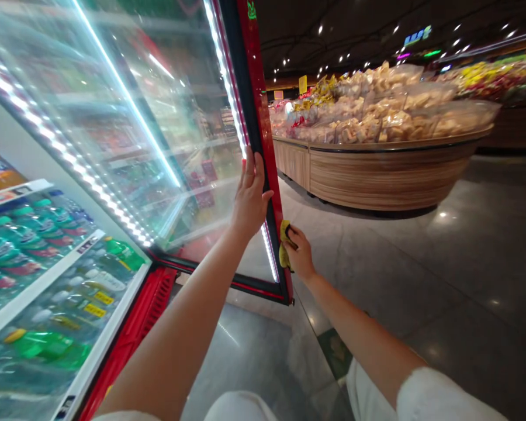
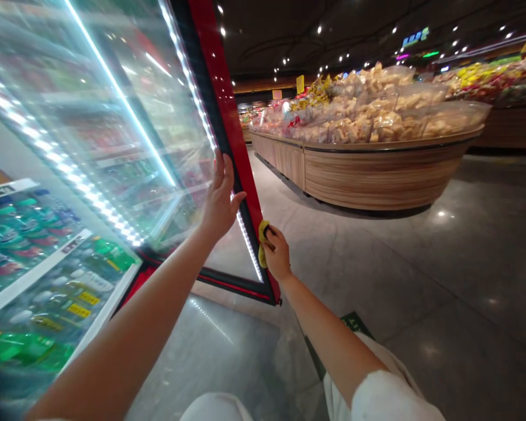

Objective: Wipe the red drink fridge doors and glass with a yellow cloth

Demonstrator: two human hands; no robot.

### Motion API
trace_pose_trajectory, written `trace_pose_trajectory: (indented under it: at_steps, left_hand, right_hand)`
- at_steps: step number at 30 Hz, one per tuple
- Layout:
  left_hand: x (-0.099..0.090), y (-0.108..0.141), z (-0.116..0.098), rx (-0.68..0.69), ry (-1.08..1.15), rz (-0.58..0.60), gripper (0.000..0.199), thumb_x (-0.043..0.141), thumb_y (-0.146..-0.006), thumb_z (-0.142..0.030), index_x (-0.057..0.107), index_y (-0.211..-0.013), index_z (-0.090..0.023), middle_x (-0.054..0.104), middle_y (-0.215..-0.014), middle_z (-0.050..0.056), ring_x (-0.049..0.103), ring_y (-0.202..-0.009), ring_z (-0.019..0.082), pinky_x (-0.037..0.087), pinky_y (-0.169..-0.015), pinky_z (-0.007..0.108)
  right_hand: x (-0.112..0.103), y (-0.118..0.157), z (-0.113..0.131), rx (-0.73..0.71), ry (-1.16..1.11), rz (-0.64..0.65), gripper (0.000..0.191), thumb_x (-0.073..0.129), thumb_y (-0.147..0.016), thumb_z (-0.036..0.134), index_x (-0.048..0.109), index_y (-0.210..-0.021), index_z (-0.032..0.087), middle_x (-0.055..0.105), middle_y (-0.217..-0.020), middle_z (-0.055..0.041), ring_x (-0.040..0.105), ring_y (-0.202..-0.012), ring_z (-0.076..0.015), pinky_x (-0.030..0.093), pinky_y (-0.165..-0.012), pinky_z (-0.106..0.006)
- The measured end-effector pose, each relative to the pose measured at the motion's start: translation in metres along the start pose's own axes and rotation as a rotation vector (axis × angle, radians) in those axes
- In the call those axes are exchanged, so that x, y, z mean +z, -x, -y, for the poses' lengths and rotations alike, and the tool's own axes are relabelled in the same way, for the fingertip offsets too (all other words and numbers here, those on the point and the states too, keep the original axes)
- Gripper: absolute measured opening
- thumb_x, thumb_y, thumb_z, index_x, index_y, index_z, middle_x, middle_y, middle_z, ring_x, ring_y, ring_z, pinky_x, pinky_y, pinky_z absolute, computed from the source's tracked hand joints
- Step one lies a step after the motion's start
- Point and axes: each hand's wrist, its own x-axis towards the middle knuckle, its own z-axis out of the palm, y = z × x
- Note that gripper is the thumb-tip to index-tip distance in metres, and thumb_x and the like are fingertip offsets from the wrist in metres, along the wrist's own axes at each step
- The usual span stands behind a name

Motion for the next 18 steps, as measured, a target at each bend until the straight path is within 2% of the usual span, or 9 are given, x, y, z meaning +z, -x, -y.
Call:
trace_pose_trajectory:
  at_steps: [2,3,6,8,10,12,16,18]
  left_hand:
    - [0.013,0.033,-0.006,-0.067,-0.022,0.093,0.086,0.055,-0.096,-0.023,0.0,-0.163,-0.027,-0.003,-0.172,0.012,0.004,-0.157,0.03,0.024,-0.124,0.054]
    - [0.02,0.052,-0.009,-0.105,-0.033,0.137,0.088,0.055,-0.096,-0.021,-0.002,-0.163,-0.028,-0.002,-0.171,0.013,0.006,-0.157,0.031,0.026,-0.122,0.056]
    - [0.042,0.099,-0.014,-0.183,-0.04,0.197,0.093,0.055,-0.094,-0.015,-0.005,-0.162,-0.03,0.002,-0.171,0.014,0.009,-0.157,0.032,0.028,-0.121,0.057]
    - [0.054,0.118,-0.013,-0.215,-0.038,0.187,0.095,0.056,-0.093,-0.013,-0.005,-0.162,-0.031,0.005,-0.171,0.013,0.011,-0.156,0.032,0.029,-0.122,0.056]
    - [0.063,0.127,-0.011,-0.234,-0.041,0.16,0.095,0.057,-0.092,-0.012,-0.004,-0.162,-0.032,0.006,-0.171,0.012,0.014,-0.156,0.031,0.029,-0.122,0.054]
    - [0.068,0.129,-0.009,-0.242,-0.042,0.138,0.096,0.059,-0.091,-0.012,-0.002,-0.162,-0.031,0.008,-0.171,0.011,0.014,-0.156,0.031,0.03,-0.123,0.053]
    - [0.071,0.127,-0.012,-0.246,-0.036,0.108,0.096,0.059,-0.091,-0.011,-0.001,-0.163,-0.03,0.006,-0.171,0.009,0.014,-0.156,0.03,0.03,-0.123,0.049]
    - [0.073,0.126,-0.015,-0.257,-0.037,0.082,0.097,0.059,-0.09,-0.011,-0.002,-0.162,-0.031,0.004,-0.171,0.008,0.014,-0.156,0.029,0.029,-0.124,0.047]
  right_hand:
    - [0.003,-0.011,0.001,-0.037,-0.018,0.013,0.033,0.063,-0.088,0.034,0.072,-0.119,0.028,0.065,-0.135,-0.0039,0.059,-0.129,-0.0218,0.044,-0.117,-0.048]
    - [0.002,-0.008,-0.003,-0.035,-0.019,0.016,0.034,0.063,-0.088,0.033,0.071,-0.121,0.028,0.064,-0.137,-0.0037,0.058,-0.13,-0.0219,0.042,-0.117,-0.049]
    - [-0.009,0.037,-0.038,0.075,0.022,0.012,0.039,0.064,-0.087,0.036,0.069,-0.125,0.028,0.061,-0.142,-0.0047,0.056,-0.133,-0.0228,0.039,-0.119,-0.052]
    - [-0.019,0.077,-0.067,0.184,0.068,0.007,0.039,0.066,-0.084,0.04,0.071,-0.121,0.029,0.065,-0.137,-0.0053,0.058,-0.13,-0.0241,0.041,-0.116,-0.055]
    - [-0.023,0.105,-0.085,0.232,0.082,0.001,0.038,0.068,-0.082,0.041,0.073,-0.117,0.029,0.068,-0.131,-0.0063,0.06,-0.128,-0.0263,0.043,-0.114,-0.059]
    - [-0.02,0.112,-0.088,0.247,0.082,-0.006,0.037,0.065,-0.084,0.038,0.072,-0.119,0.029,0.068,-0.133,-0.0066,0.059,-0.129,-0.0266,0.041,-0.115,-0.059]
    - [-0.006,0.09,-0.064,0.15,0.035,0.016,0.044,0.059,-0.089,0.026,0.066,-0.133,0.028,0.054,-0.151,-0.0062,0.049,-0.141,-0.0258,0.036,-0.122,-0.052]
    - [-0.006,0.086,-0.062,0.092,0.006,0.052,0.048,0.059,-0.09,0.024,0.062,-0.137,0.029,0.049,-0.155,-0.0055,0.045,-0.144,-0.0251,0.036,-0.122,-0.049]
